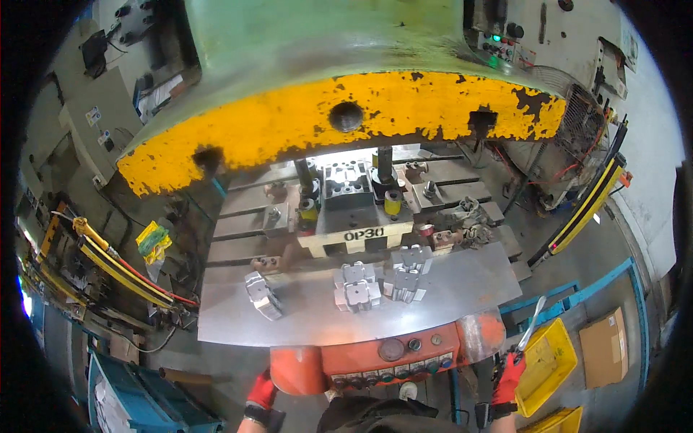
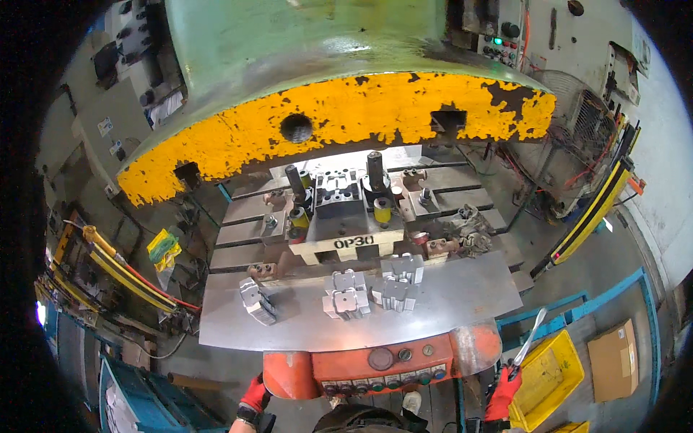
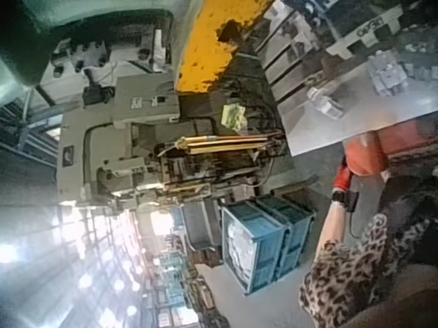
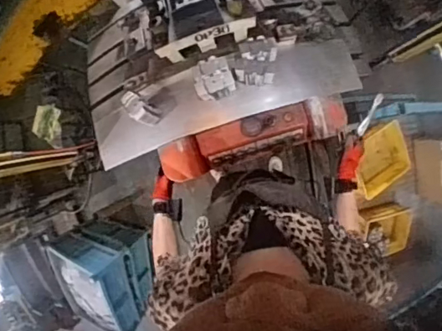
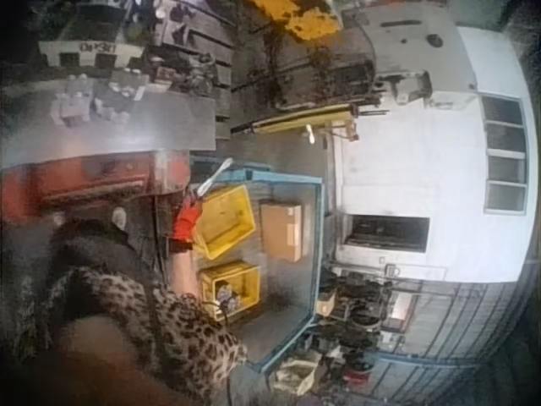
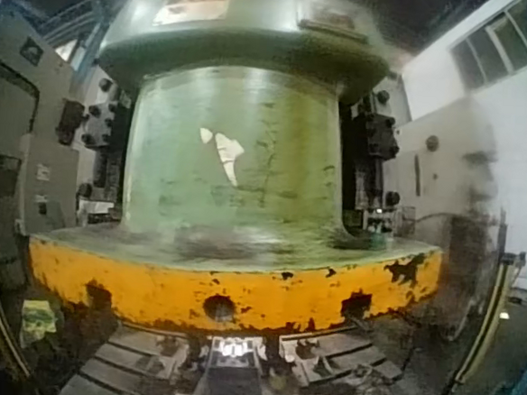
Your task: Operator uses a large industrial press to process metal components, then places them into a sorting bin.
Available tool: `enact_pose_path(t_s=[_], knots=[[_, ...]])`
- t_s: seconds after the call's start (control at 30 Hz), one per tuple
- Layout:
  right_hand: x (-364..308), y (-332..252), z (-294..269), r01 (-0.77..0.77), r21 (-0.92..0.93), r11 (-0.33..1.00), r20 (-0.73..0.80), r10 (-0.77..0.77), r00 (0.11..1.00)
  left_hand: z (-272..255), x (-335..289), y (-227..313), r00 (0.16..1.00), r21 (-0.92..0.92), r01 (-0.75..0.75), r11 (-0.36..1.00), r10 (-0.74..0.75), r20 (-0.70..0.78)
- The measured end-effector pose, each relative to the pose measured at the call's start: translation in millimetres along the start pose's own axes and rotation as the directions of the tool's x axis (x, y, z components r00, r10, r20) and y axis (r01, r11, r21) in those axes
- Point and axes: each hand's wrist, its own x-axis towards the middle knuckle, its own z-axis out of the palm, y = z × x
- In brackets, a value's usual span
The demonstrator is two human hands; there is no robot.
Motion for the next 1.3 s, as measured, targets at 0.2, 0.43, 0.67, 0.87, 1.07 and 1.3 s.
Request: enact_pose_path(t_s=[0.2,0.43,0.67,0.87,1.07,1.3], knots=[[31,57,28,-0.019,-0.231,0.973,0.352,0.102,0.930,89,19,71,0.867,0.743,-0.412,0.528,0.478,0.141],[66,34,69,0.129,-0.337,0.933,0.524,0.072,0.849,126,-9,134,0.853,0.688,-0.424,0.589,0.515,0.085],[66,41,67,0.132,-0.355,0.925,0.520,0.078,0.851,113,-2,118,0.862,0.705,-0.415,0.574,0.496,0.103],[71,42,70,0.128,-0.371,0.920,0.522,0.093,0.848,101,-2,110,0.875,0.719,-0.401,0.568,0.469,0.118],[69,42,74,0.119,-0.366,0.923,0.520,0.097,0.849,82,0,81,0.899,0.730,-0.380,0.568,0.413,0.147],[61,53,58,0.075,-0.344,0.936,0.479,0.106,0.872,12,6,95,0.986,0.906,-0.020,0.424,-0.139,0.087]])
